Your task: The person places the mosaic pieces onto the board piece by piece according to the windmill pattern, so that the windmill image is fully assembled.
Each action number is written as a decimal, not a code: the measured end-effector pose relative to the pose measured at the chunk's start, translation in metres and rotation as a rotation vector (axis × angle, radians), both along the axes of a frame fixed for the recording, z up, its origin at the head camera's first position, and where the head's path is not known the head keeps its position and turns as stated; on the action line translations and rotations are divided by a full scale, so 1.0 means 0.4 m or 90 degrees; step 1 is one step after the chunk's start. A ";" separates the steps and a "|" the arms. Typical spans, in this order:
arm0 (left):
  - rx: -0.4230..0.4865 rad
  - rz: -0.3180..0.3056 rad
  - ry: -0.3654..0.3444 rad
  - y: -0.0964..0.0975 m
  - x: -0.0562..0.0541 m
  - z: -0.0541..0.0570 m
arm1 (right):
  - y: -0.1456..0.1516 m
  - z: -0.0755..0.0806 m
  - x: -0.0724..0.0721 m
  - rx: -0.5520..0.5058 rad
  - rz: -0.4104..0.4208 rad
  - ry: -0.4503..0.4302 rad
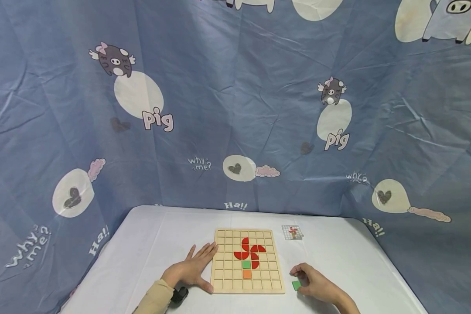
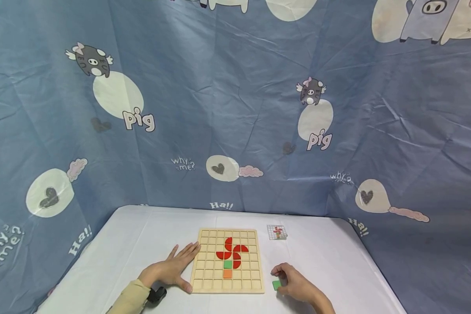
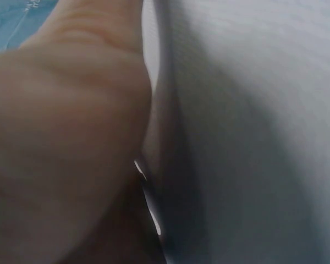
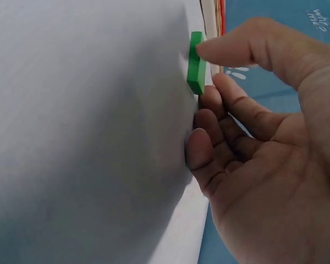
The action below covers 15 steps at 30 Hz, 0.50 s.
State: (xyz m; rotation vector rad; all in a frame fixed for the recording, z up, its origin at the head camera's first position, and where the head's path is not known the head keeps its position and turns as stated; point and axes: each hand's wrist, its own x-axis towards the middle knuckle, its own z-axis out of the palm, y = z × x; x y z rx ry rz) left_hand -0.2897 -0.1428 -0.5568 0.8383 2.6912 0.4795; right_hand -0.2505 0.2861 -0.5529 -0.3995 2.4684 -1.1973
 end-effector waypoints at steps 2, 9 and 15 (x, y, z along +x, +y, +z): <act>0.001 0.000 0.001 0.000 0.000 -0.001 | -0.001 0.000 -0.001 0.008 -0.008 0.001; -0.003 0.007 -0.004 0.003 0.004 0.007 | -0.004 -0.002 -0.005 0.019 -0.015 0.010; -0.007 0.007 -0.002 0.004 0.006 0.008 | -0.003 -0.007 -0.006 0.034 -0.016 0.032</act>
